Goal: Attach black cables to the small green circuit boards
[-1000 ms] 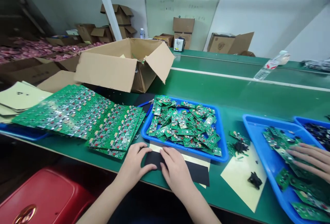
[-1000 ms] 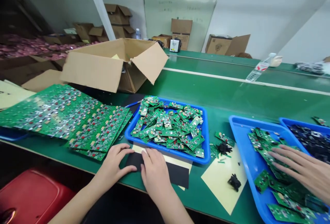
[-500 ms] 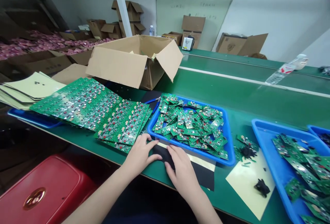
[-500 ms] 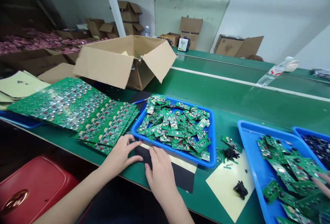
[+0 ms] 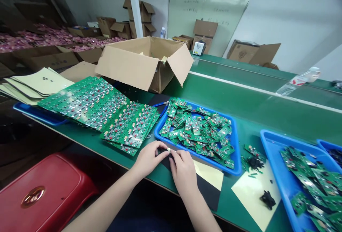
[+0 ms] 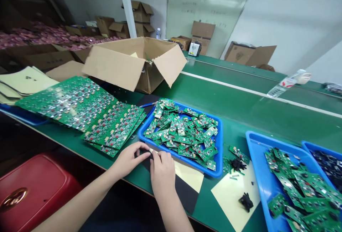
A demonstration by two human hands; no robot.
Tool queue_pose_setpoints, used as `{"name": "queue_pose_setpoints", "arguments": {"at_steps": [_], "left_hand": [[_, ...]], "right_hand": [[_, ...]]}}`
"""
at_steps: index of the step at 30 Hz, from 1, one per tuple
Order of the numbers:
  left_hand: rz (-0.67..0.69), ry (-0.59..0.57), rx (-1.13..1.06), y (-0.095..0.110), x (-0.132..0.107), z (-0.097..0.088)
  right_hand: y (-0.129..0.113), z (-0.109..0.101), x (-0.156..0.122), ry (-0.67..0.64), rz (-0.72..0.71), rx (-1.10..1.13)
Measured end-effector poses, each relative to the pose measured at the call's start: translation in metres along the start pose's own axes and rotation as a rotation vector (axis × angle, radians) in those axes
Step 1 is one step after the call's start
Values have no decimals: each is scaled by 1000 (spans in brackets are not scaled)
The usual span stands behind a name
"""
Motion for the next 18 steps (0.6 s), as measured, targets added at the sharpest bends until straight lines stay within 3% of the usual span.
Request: {"name": "queue_pose_setpoints", "arguments": {"at_steps": [10,18], "left_hand": [[39,-20,-273,-4,-11,1],[44,-29,-298,-2,-15,2]], "right_hand": [[-4,0,8,3,-10,222],[-10,-1,12,52,-22,366]]}}
Point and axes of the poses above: each hand's wrist, its own x-axis towards the middle knuckle, its own z-axis out of the palm, y = z × x, the point moved 7 cm from there along x, towards the middle knuckle, and after that the axes turned 15 degrees about -y, right-handed, at the moved point
